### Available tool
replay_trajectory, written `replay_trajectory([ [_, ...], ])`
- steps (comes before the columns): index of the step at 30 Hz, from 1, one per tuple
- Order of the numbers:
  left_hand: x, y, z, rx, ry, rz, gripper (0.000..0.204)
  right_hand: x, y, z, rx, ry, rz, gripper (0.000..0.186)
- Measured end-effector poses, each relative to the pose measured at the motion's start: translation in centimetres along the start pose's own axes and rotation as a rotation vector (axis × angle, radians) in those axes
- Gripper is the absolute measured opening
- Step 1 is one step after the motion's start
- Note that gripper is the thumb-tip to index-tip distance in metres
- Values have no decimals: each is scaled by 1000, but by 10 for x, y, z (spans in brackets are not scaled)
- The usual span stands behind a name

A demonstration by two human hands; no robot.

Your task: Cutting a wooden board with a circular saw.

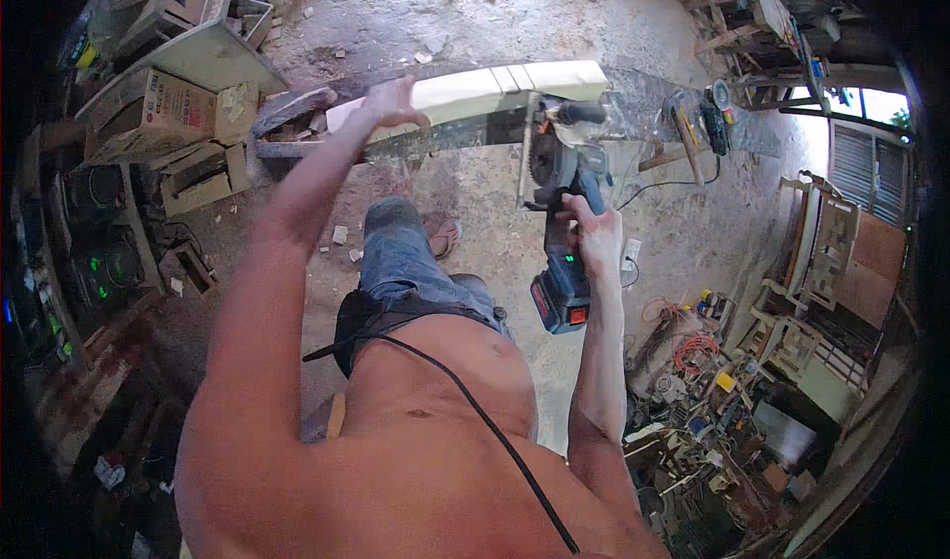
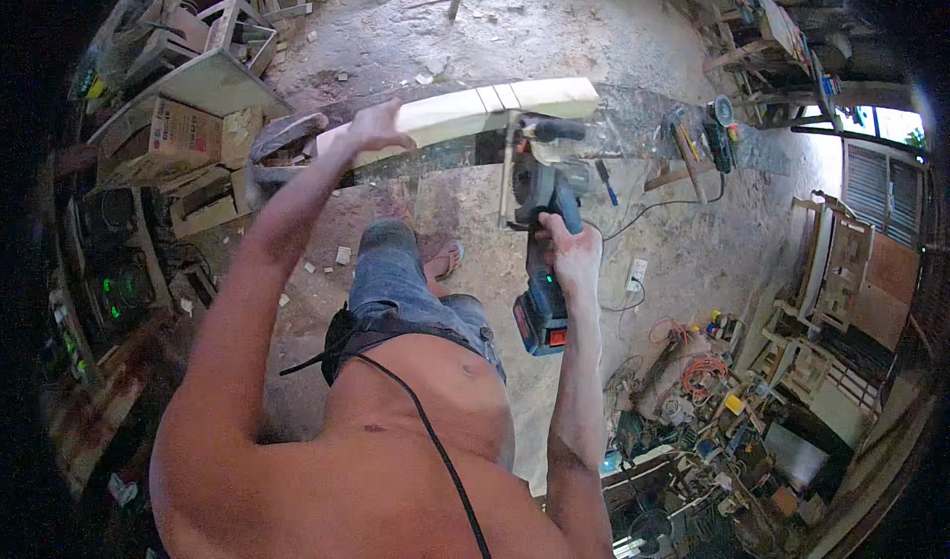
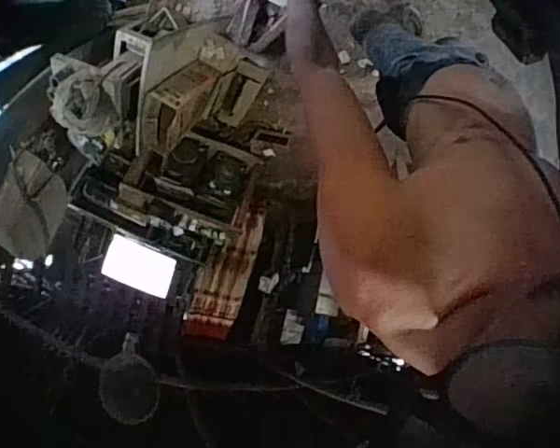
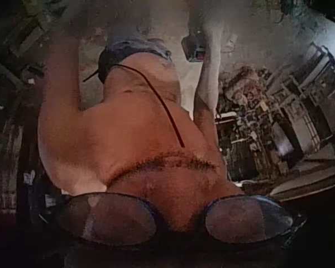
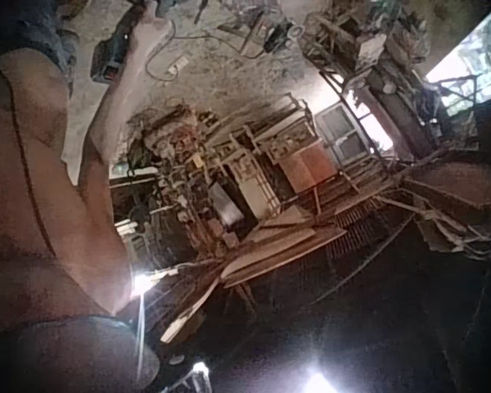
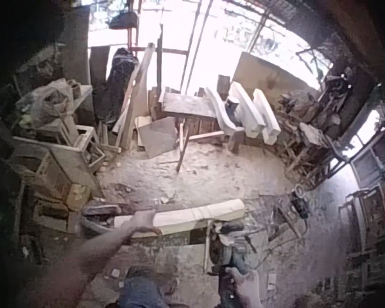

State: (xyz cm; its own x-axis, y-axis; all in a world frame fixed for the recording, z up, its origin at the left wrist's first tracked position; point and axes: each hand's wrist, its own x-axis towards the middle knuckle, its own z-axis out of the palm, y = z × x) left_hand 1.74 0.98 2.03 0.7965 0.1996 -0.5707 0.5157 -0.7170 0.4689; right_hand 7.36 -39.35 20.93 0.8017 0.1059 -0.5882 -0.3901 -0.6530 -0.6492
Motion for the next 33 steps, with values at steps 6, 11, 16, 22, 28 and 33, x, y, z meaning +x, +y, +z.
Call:
replay_trajectory([
  [6, -11, -13, 80, 296, 574, 169, 83, 41, -7, 47, -310, -55, -186, 55],
  [11, -15, -20, 78, 280, 645, 224, 84, 62, 9, 71, -397, -69, -154, 60],
  [16, -21, -10, 78, 249, 692, 264, 73, 65, 20, 77, -410, -50, -142, 59],
  [22, -17, -15, 83, 226, 654, 245, 78, 73, 17, 89, -381, -35, -197, 59],
  [28, -12, -20, 87, 235, 673, 246, 82, 83, 7, 93, -445, -41, -141, 58],
  [33, -7, -24, 88, 198, 657, 288, 88, 104, 3, 97, -373, -91, -273, 62],
])
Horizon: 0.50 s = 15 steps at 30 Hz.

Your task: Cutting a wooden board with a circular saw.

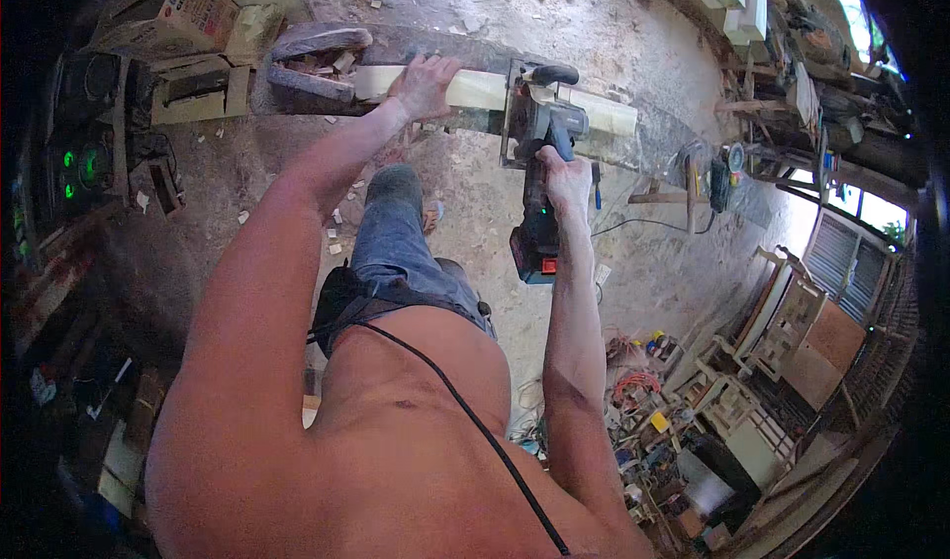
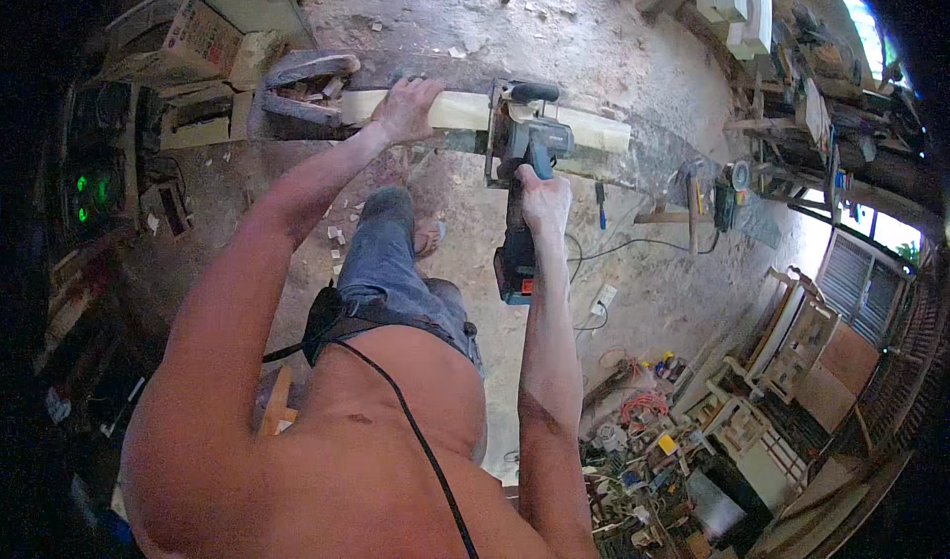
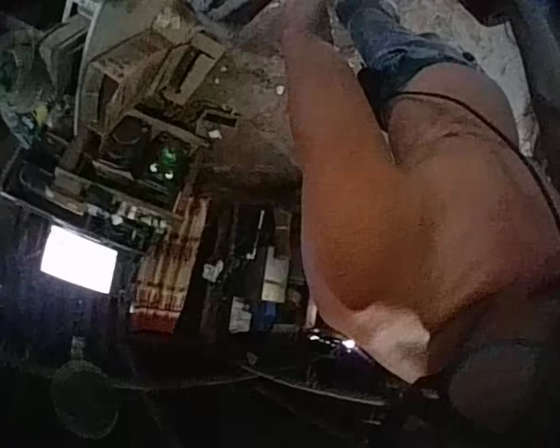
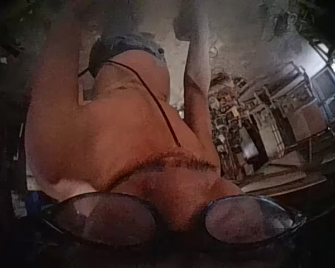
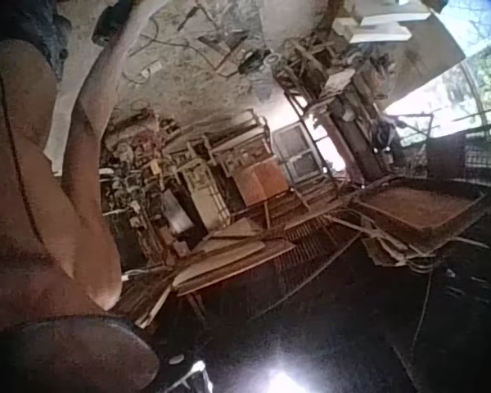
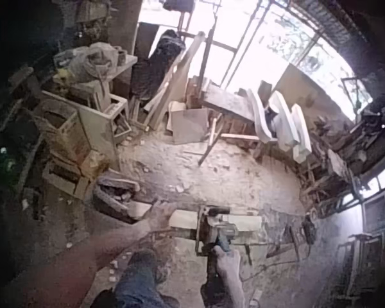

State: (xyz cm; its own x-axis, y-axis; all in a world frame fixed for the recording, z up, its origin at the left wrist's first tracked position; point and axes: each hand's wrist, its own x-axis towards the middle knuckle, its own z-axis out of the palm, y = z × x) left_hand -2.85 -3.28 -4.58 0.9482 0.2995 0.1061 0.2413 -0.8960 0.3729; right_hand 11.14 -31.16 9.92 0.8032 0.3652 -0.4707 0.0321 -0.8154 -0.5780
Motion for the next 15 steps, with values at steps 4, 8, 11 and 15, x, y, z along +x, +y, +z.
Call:
replay_trajectory([
  [4, 0, -2, 3, 2, -47, -18, 86, 12, -4, 1, 9, 20, 115, 63],
  [8, -3, -1, 2, 22, -77, -30, 83, 14, -20, -3, -46, 36, 104, 54],
  [11, -4, -1, 0, 12, -55, -18, 80, 15, -35, -6, -24, 45, 102, 47],
  [15, -1, 1, -3, -6, -33, -11, 77, 31, -35, -8, -67, 14, 131, 59],
])
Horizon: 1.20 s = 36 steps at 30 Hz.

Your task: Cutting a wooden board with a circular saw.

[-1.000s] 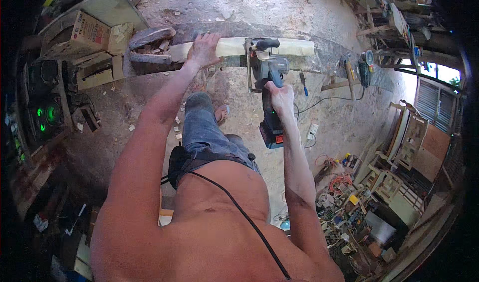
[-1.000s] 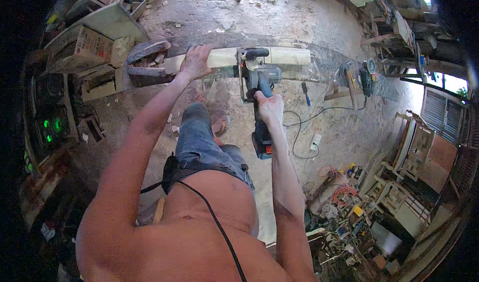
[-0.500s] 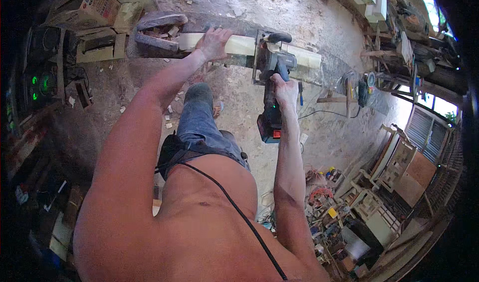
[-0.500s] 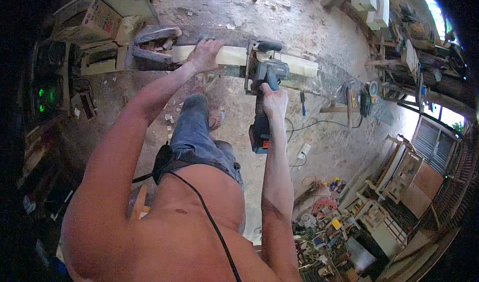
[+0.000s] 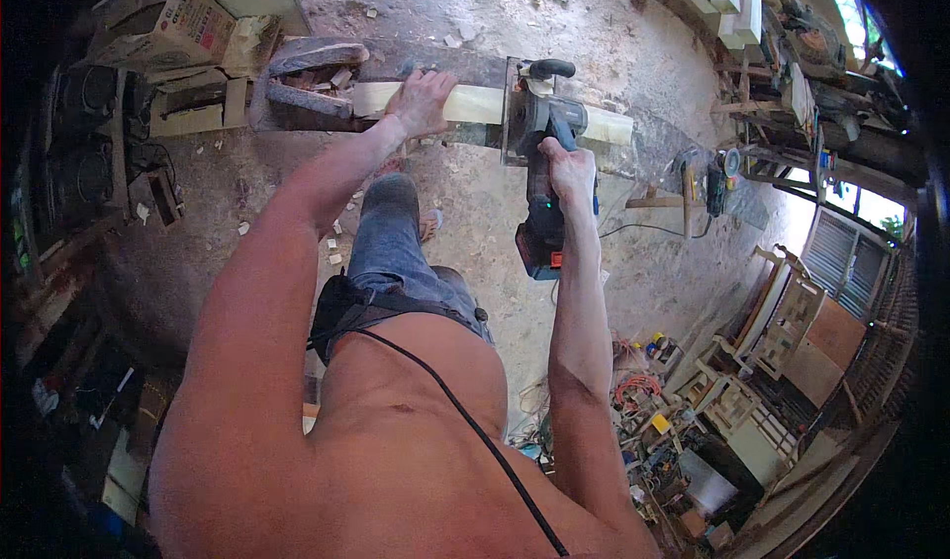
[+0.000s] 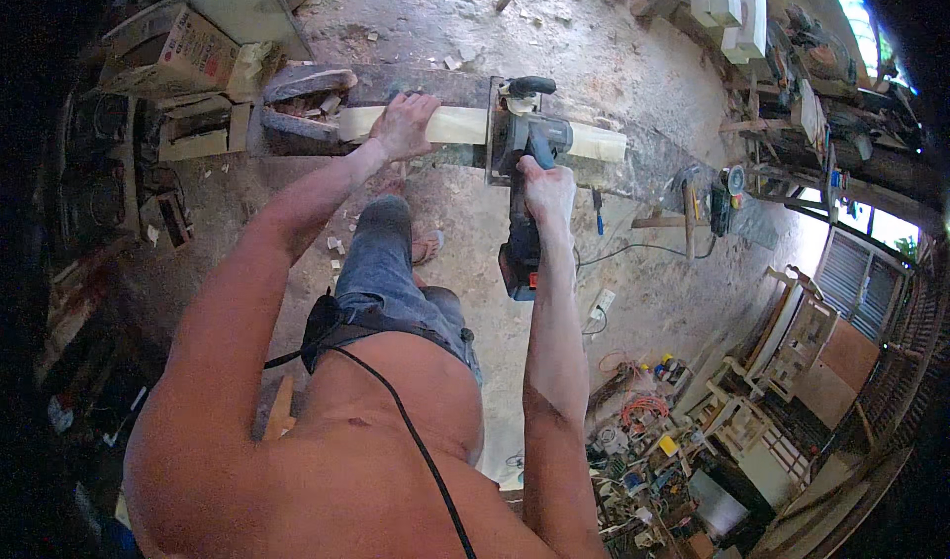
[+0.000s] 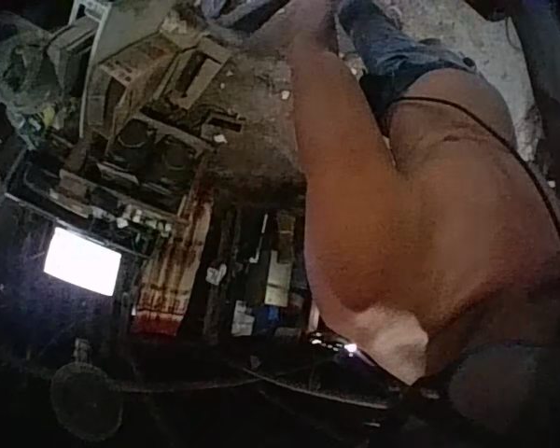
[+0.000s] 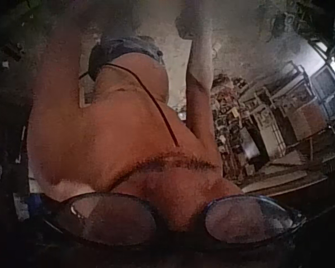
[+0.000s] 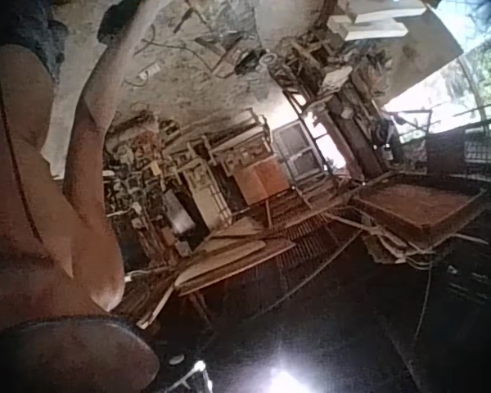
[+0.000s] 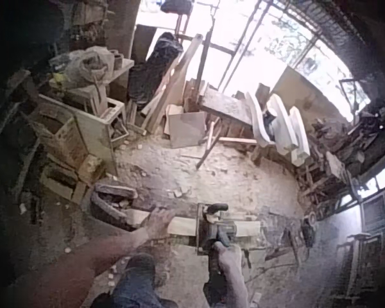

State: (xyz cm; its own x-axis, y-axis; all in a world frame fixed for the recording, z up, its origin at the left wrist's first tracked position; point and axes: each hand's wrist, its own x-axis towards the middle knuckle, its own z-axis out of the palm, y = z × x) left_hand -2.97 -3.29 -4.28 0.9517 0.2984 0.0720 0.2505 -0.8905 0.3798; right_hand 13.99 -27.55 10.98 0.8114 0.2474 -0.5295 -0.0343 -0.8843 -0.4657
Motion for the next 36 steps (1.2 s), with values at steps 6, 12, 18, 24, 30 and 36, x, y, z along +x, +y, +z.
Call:
replay_trajectory([
  [6, -1, 2, -2, -2, 9, -12, 75, 17, -12, 1, 13, 58, -69, 44],
  [12, 6, 4, -7, -17, -9, -9, 75, -8, -38, -43, 263, 69, -137, 48],
  [18, 78, -36, -39, -281, -571, -172, 89, -85, -17, -106, 540, 141, -20, 33],
  [24, 96, -67, -25, -455, -795, -200, 93, -134, 58, -106, 547, 164, 118, 34],
  [30, 80, -66, -34, -442, -696, -147, 101, -150, 79, -71, 555, 110, 199, 31],
  [36, 9, 11, -12, 108, -185, -99, 97, -142, 60, -43, 333, -13, 154, 42],
])
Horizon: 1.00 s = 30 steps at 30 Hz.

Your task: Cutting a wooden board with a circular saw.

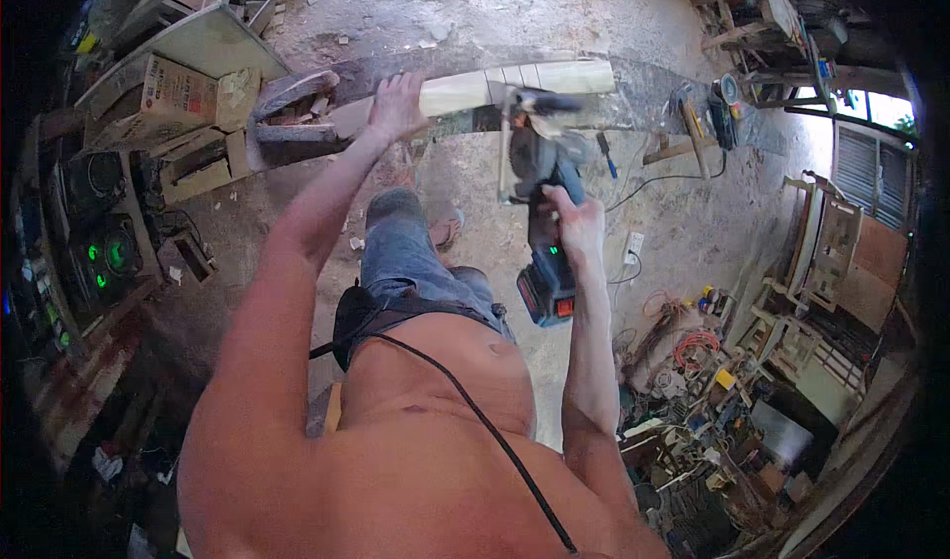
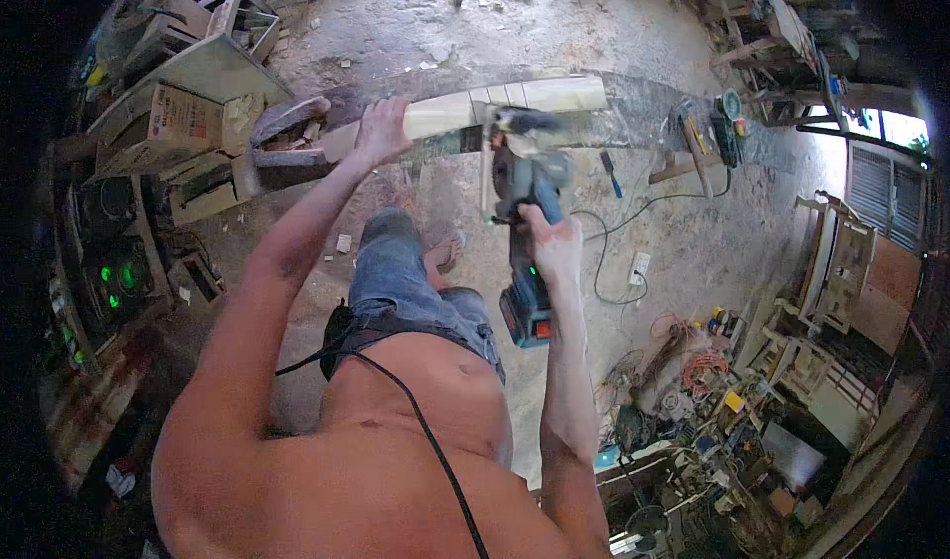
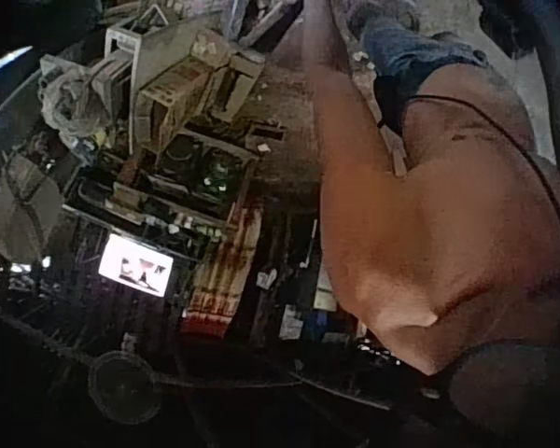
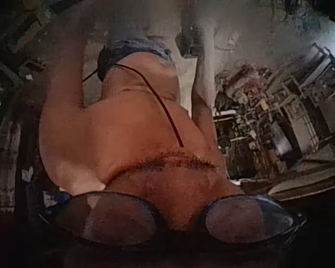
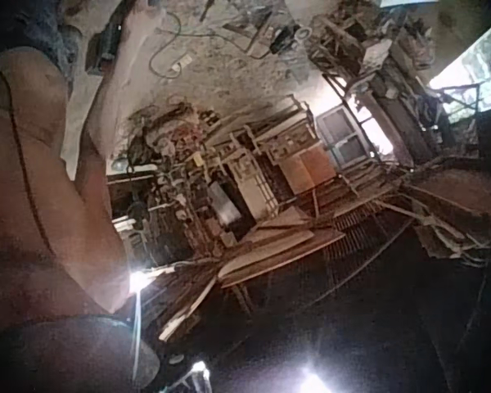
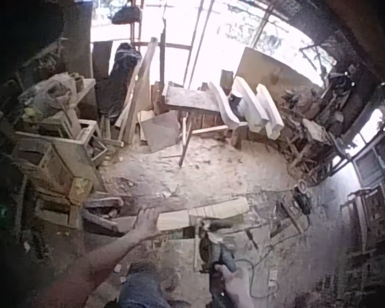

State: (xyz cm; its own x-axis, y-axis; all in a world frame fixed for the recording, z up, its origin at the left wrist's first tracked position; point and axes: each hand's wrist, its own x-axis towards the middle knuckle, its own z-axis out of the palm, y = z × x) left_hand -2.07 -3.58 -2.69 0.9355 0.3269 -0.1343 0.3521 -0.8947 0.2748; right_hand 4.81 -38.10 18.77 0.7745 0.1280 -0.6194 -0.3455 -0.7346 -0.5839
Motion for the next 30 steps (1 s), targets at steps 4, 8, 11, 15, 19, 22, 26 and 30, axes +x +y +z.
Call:
replay_trajectory([
  [4, -16, -8, 2, 42, 452, 128, 83, 41, -4, 34, -139, -28, -180, 52],
  [8, -24, -13, -5, -89, 197, -37, 81, 67, -6, 51, -233, -38, -200, 56],
  [11, -26, -12, -7, -89, 92, -82, 75, 72, -5, 59, -250, -21, -125, 55],
  [15, -29, -18, -1, -120, 196, -26, 75, 68, -11, 61, -214, -59, -130, 55],
  [19, -31, -21, 3, -92, 210, -5, 75, 62, -23, 67, -219, -59, -78, 58],
  [22, -29, -21, 6, -33, 210, 11, 77, 62, -31, 72, -287, -30, -142, 57],
  [26, -27, -21, 11, -61, 263, 17, 76, 67, -33, 71, -320, -26, -153, 57],
  [30, -26, -25, 16, -64, 297, 26, 76, 76, -43, 70, -342, -44, -155, 59],
])
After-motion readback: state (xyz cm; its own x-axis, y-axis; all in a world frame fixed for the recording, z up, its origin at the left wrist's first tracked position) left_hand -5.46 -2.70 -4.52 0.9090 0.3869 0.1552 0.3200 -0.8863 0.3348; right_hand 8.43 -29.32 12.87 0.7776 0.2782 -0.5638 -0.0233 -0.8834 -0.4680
